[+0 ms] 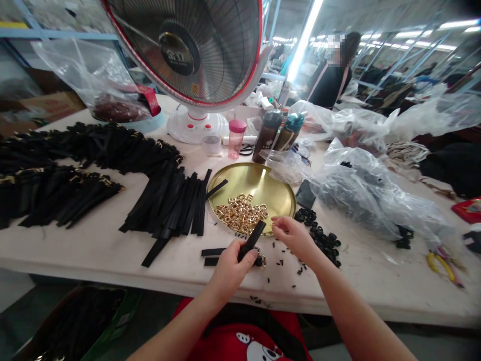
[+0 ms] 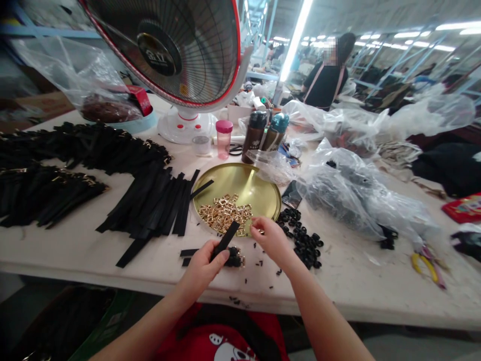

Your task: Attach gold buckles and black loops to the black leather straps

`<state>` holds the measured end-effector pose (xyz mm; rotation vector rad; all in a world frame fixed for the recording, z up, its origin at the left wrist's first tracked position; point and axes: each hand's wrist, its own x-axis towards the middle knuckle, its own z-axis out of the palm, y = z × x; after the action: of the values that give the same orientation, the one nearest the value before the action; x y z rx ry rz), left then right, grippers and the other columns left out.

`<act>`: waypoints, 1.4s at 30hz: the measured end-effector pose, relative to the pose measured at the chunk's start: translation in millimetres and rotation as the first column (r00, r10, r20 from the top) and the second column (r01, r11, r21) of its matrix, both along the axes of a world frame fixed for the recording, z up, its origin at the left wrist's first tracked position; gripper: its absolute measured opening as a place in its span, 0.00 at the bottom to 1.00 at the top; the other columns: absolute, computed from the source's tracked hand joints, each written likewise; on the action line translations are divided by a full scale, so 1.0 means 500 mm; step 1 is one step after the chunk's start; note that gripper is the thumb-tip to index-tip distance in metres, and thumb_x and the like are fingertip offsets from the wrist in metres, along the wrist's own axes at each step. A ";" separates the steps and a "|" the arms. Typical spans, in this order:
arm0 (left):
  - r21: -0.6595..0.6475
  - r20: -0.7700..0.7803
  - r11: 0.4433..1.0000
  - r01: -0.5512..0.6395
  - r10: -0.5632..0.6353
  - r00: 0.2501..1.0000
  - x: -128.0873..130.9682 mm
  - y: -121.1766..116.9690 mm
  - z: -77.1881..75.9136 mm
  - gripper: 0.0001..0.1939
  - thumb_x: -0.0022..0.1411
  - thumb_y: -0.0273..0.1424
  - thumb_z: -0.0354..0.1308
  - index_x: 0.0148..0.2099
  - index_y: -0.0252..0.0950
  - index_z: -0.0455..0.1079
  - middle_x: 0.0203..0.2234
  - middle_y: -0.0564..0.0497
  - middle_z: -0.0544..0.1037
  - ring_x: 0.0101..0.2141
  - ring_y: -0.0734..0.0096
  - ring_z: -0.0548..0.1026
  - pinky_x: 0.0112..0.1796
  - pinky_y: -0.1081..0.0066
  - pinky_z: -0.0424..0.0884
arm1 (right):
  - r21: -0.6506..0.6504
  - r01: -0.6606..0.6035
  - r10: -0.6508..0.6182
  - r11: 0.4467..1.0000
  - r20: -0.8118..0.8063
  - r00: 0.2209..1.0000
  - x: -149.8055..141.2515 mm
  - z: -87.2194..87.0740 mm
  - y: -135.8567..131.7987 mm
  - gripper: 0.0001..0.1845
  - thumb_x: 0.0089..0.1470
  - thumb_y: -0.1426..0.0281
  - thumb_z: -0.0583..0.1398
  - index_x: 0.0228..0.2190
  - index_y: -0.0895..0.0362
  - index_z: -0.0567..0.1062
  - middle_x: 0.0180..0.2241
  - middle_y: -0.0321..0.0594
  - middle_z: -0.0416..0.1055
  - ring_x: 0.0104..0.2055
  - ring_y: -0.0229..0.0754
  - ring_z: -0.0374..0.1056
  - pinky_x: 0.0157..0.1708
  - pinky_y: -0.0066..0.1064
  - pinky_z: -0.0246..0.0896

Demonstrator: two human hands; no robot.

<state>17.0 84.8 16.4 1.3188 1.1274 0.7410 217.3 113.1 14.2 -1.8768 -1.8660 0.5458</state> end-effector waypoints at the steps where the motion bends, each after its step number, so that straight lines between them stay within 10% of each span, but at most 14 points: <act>1: 0.005 0.029 1.000 -0.008 0.008 1.000 0.004 0.001 0.007 0.14 0.55 0.39 0.53 0.38 0.34 0.65 0.27 0.53 0.71 0.29 0.73 0.67 0.32 0.74 0.62 | -0.003 -0.017 0.016 1.000 -0.206 0.978 -0.013 0.003 -0.021 0.08 0.51 0.66 0.54 0.24 0.56 0.67 0.35 0.41 0.72 0.32 0.38 0.67 0.31 0.29 0.59; 4: -0.024 0.098 1.000 0.001 0.001 0.995 0.015 0.001 0.023 0.13 0.54 0.39 0.53 0.35 0.33 0.66 0.24 0.54 0.70 0.27 0.74 0.66 0.29 0.75 0.62 | -0.045 -0.040 0.005 0.998 -0.602 0.798 -0.059 0.012 -0.079 0.09 0.48 0.65 0.58 0.23 0.55 0.65 0.25 0.36 0.69 0.26 0.36 0.63 0.26 0.28 0.59; 10: -0.106 0.117 0.994 -0.005 0.018 0.993 0.019 -0.035 0.012 0.12 0.53 0.36 0.54 0.36 0.32 0.66 0.17 0.57 0.64 0.20 0.79 0.61 0.23 0.77 0.58 | -0.065 0.141 -0.133 0.988 -0.819 0.558 -0.117 0.021 -0.136 0.11 0.47 0.64 0.59 0.32 0.54 0.66 0.22 0.31 0.67 0.23 0.35 0.64 0.25 0.29 0.61; 18: 0.014 0.064 0.999 -0.050 0.049 0.997 0.036 -0.077 -0.014 0.10 0.53 0.35 0.54 0.33 0.32 0.66 0.23 0.54 0.68 0.26 0.75 0.64 0.28 0.76 0.61 | 0.050 0.293 -0.184 0.955 -0.675 0.715 -0.136 -0.024 -0.182 0.09 0.51 0.65 0.55 0.34 0.55 0.70 0.31 0.39 0.72 0.33 0.40 0.67 0.34 0.34 0.63; 26: 0.066 -0.031 0.997 0.043 -0.041 0.999 0.014 -0.050 0.000 0.12 0.55 0.37 0.52 0.33 0.32 0.67 0.25 0.53 0.70 0.27 0.74 0.66 0.29 0.75 0.61 | 0.040 -0.023 0.041 0.999 -0.561 0.827 -0.103 -0.004 -0.206 0.19 0.55 0.68 0.51 0.50 0.55 0.60 0.28 0.37 0.70 0.27 0.37 0.64 0.27 0.29 0.61; 32: -0.131 -0.026 0.967 0.218 -0.224 0.974 0.011 -0.042 0.009 0.12 0.53 0.38 0.53 0.31 0.32 0.66 0.16 0.58 0.60 0.18 0.80 0.58 0.20 0.78 0.55 | 0.061 -0.063 0.085 0.996 -0.498 0.863 -0.076 0.009 -0.198 0.21 0.49 0.72 0.57 0.47 0.51 0.66 0.34 0.38 0.66 0.25 0.34 0.61 0.27 0.29 0.61; 39: -0.241 0.129 0.921 0.307 -0.283 0.950 0.014 -0.040 0.011 0.16 0.55 0.44 0.50 0.32 0.35 0.59 0.15 0.61 0.57 0.14 0.82 0.54 0.15 0.79 0.51 | -0.076 0.074 -0.106 0.994 -0.743 0.661 -0.076 -0.014 -0.189 0.14 0.47 0.68 0.60 0.39 0.51 0.74 0.26 0.35 0.68 0.27 0.37 0.64 0.29 0.31 0.62; 42: -0.210 0.097 0.937 0.279 -0.264 0.960 0.007 -0.044 0.008 0.16 0.59 0.43 0.44 0.36 0.35 0.59 0.14 0.61 0.58 0.14 0.81 0.54 0.16 0.79 0.51 | -0.217 0.221 -0.289 0.951 -0.876 0.386 -0.073 -0.013 -0.181 0.10 0.43 0.66 0.63 0.32 0.52 0.76 0.25 0.33 0.70 0.24 0.34 0.63 0.28 0.29 0.64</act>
<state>20.2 63.0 20.5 1.2182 0.9205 0.4385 181.0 22.4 7.9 -1.3478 -0.7918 1.2154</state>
